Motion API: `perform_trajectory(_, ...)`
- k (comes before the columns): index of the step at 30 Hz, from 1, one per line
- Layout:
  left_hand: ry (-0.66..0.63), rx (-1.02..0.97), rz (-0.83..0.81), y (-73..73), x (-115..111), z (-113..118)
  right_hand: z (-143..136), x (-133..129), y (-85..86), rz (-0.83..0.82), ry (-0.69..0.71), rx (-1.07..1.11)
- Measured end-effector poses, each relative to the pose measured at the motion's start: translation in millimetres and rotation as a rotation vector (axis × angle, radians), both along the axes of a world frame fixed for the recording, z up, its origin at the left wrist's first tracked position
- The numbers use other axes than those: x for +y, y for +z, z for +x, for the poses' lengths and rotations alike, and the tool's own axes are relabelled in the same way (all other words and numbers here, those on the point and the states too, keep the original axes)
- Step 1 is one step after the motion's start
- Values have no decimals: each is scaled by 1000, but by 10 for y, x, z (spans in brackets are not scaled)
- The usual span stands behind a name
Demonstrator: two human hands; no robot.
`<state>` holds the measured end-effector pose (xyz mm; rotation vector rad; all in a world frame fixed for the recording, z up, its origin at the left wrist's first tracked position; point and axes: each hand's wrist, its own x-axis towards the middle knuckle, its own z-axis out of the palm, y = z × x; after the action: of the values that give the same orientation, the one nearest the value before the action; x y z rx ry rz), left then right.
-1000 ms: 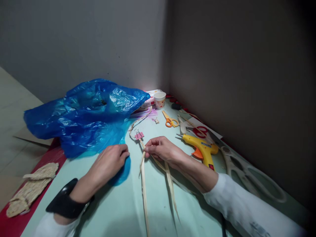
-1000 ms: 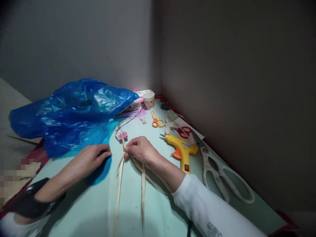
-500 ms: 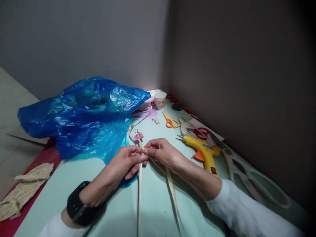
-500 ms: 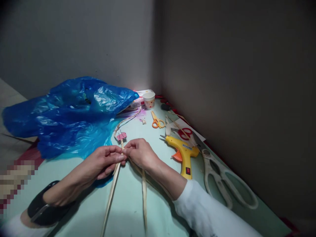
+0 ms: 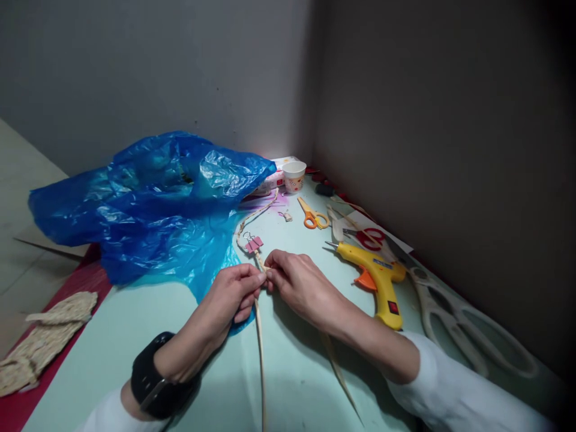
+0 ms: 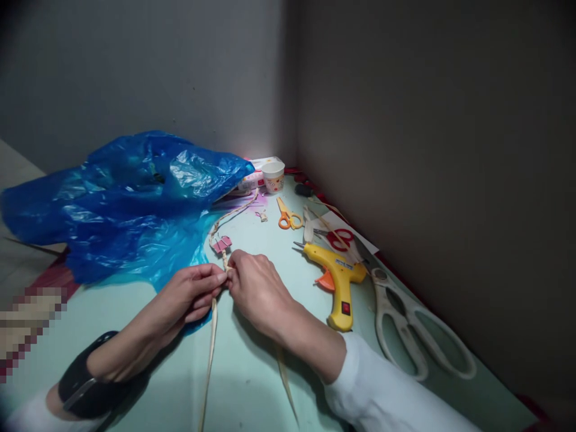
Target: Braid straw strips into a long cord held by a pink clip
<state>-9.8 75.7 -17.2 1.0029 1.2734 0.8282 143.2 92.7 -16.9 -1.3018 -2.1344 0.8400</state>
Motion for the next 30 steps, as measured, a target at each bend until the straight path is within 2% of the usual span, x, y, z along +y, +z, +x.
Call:
perform_trajectory(4, 27, -17, -15, 12, 9, 23, 47, -17, 22, 27, 69, -61)
perform_trajectory(9, 109, 133, 30, 36, -10, 71, 47, -56, 144, 54, 18, -303)
perform_trajectory(13, 152, 183, 64, 5, -38, 90, -23, -162, 184, 196, 12, -482)
perform_trajectory(16, 152, 152, 59, -13, -60, 82, -96, -291, 185, 289, 75, -570)
perform_trajectory(22, 139, 52, 2, 25, -81, 60, -222, -519, 111, 500, 92, -645)
perform_trajectory(26, 87, -43, -43, 34, -85, 19, -274, -573, 10, 630, 139, -655)
perform_trajectory(30, 86, -141, -71, 33, -112, -16, -289, -582, -30, 672, 115, -629)
